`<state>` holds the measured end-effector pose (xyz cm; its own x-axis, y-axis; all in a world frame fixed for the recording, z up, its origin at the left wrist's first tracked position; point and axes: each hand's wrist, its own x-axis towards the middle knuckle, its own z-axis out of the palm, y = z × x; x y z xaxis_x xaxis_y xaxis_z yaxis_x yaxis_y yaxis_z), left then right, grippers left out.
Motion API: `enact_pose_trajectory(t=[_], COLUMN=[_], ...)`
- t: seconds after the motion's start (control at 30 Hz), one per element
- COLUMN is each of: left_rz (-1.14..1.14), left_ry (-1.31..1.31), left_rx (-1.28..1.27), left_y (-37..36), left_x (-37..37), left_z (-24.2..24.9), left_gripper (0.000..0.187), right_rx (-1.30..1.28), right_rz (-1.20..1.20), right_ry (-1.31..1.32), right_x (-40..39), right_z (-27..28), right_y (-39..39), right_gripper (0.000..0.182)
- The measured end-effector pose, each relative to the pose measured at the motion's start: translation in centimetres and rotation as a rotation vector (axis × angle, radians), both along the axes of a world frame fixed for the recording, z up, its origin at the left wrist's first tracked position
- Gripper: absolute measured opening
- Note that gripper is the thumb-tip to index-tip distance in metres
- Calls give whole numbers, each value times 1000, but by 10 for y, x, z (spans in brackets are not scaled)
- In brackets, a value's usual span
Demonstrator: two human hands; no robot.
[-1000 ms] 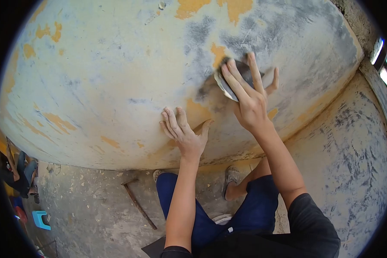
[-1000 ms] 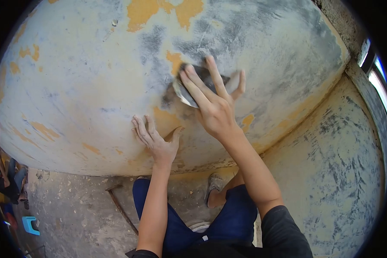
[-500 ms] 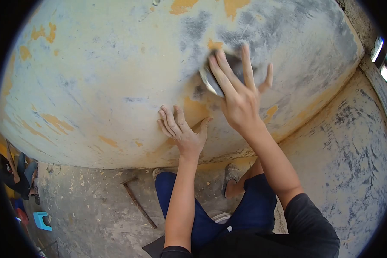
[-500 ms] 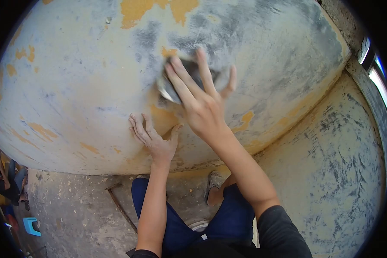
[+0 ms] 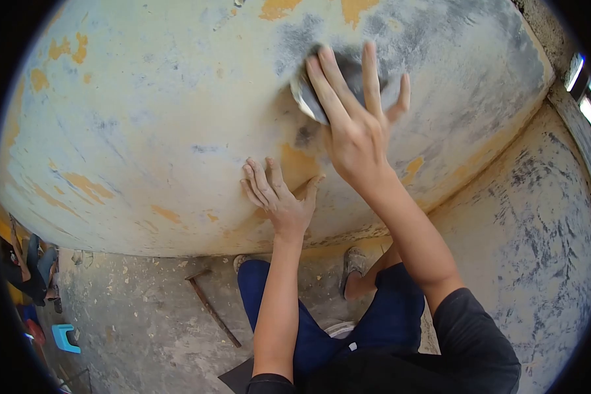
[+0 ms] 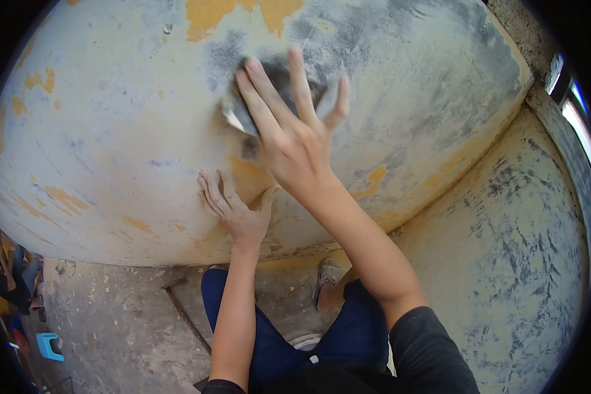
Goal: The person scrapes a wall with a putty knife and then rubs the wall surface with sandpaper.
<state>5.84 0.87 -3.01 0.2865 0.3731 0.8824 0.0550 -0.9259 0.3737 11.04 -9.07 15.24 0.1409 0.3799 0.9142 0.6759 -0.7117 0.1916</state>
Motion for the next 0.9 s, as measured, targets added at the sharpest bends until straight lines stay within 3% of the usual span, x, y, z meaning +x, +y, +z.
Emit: enact_pose_trajectory(t=[0.07,0.27,0.6,0.67,0.9], left_rz=[-2,-1,-3,-3,-8], left_ry=[10,9,10,12,-5], left_rx=[-13,-5,-30,-33,-26], left_y=[-1,-1,-2,-3,-3], left_x=[-3,-2,2,2,4], left_z=[0,1,-2,-4,-2], left_gripper=[110,110,111,111,108], right_rx=[30,-97,-75,-212,-175], right_rz=[54,0,109,-62,13], right_ry=[-27,-14,-35,-120,-111], right_x=[-1,13,9,14,10], right_z=[10,-29,-1,-13,6], right_y=[9,-38,-17,-40,-8], right_gripper=[58,49,53,51,49])
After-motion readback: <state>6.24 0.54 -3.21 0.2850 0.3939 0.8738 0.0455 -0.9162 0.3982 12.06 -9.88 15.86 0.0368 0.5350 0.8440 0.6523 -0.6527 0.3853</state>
